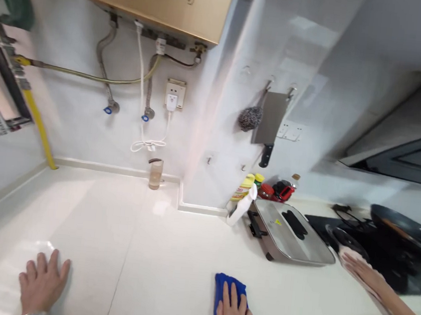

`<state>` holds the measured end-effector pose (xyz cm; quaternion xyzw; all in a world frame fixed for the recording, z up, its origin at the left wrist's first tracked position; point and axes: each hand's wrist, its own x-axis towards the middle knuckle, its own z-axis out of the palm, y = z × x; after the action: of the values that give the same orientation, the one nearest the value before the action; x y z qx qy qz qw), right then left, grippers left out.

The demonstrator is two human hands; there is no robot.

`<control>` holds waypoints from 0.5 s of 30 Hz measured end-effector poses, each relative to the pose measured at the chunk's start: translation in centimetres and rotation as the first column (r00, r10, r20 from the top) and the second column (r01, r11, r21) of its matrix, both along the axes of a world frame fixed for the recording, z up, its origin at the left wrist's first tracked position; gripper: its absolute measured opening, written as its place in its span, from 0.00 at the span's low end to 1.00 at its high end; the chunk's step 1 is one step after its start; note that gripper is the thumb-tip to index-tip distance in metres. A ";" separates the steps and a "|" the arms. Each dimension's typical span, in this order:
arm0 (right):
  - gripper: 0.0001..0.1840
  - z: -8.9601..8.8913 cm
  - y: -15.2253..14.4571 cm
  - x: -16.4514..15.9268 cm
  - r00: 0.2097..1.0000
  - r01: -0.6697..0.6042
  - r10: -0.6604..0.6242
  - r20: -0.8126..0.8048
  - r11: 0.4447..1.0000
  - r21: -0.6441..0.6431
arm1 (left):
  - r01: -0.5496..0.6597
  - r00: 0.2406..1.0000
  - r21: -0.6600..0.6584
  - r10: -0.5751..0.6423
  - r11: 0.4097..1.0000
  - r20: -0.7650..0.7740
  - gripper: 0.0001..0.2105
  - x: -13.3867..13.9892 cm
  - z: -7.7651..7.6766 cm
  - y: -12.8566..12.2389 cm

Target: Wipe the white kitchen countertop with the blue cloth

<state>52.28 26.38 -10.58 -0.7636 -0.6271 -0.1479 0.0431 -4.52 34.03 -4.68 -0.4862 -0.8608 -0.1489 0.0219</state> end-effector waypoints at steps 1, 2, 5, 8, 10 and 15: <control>0.31 -0.1 0.5 -1.3 0.999 -0.046 0.046 -0.017 0.999 -0.009 | 0.002 1.000 0.016 -0.002 1.000 0.006 0.34 0.1 -0.1 -0.1; 0.31 -0.2 1.0 -2.8 0.995 -0.094 0.093 -0.038 0.995 -0.025 | 0.005 1.000 0.029 -0.005 1.000 0.009 0.34 0.2 -0.3 -0.3; 0.30 0.3 3.0 -8.3 0.968 -0.236 0.225 -0.112 0.967 -0.095 | 0.017 1.000 0.044 -0.017 0.999 -0.003 0.34 0.1 -0.8 -0.7; 0.32 1.2 5.4 -14.1 0.913 -0.389 0.358 -0.194 0.909 -0.150 | 0.017 0.999 0.039 -0.016 0.999 -0.036 0.33 -0.1 -1.3 -1.1; 0.34 1.8 7.4 -17.3 0.851 -0.507 0.460 -0.255 0.846 -0.167 | 0.013 0.998 0.029 -0.011 1.000 -0.054 0.32 -0.3 -1.7 -1.3; 0.35 3.6 13.8 -22.0 0.761 -0.624 0.561 -0.325 0.770 -0.133 | -0.014 0.997 -0.019 0.012 1.000 -0.081 0.33 -0.7 -2.5 -1.3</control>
<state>30.24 40.14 -7.02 -0.5363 -0.8384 0.0525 0.0817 -5.24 32.69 -7.21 -0.4864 -0.8638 -0.1206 0.0531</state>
